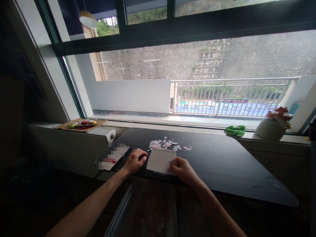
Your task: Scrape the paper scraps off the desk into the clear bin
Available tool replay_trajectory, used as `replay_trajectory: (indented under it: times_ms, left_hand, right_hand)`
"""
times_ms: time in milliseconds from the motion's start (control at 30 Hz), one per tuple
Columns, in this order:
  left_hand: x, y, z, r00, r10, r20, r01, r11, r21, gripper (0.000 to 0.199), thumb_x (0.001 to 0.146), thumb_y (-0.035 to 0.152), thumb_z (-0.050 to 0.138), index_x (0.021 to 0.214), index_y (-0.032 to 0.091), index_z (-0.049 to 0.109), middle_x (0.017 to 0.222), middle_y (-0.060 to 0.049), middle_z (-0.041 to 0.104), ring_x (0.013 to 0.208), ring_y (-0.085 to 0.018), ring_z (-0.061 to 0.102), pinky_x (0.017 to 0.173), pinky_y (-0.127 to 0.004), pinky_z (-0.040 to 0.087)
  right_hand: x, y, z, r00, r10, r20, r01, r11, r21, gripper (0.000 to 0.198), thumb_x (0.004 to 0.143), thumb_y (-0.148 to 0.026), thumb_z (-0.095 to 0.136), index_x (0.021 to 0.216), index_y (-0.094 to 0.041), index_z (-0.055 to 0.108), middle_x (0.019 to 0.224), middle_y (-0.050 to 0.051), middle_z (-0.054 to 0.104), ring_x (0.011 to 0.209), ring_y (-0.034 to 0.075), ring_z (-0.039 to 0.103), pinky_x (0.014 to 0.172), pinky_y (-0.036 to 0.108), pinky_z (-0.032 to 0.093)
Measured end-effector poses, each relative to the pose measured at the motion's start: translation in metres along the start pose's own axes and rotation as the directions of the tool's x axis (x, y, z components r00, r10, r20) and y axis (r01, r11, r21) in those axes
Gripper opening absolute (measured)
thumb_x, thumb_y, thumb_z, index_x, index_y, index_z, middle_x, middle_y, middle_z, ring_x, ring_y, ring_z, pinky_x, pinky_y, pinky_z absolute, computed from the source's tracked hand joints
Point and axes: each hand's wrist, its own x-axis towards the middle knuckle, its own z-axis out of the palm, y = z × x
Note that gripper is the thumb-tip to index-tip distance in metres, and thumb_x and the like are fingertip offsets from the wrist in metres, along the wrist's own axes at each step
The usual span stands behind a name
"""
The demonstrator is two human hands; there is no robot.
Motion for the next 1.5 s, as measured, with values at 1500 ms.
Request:
replay_trajectory:
  times_ms: [1500]
  left_hand:
    - [-0.019,0.028,-0.006,0.997,-0.027,0.075,0.009,0.972,0.233,0.031,0.083,0.031,0.047,0.108,0.019,0.061,0.111,-0.009,0.057,0.107,-0.023,0.051,0.097,-0.039,0.037]
  right_hand:
    - [-0.008,0.015,-0.036,0.866,-0.089,-0.492,-0.010,0.981,-0.194,0.020,0.071,-0.037,0.044,0.080,-0.021,0.053,0.063,0.000,0.063,0.055,0.018,0.059,0.061,0.031,0.045]
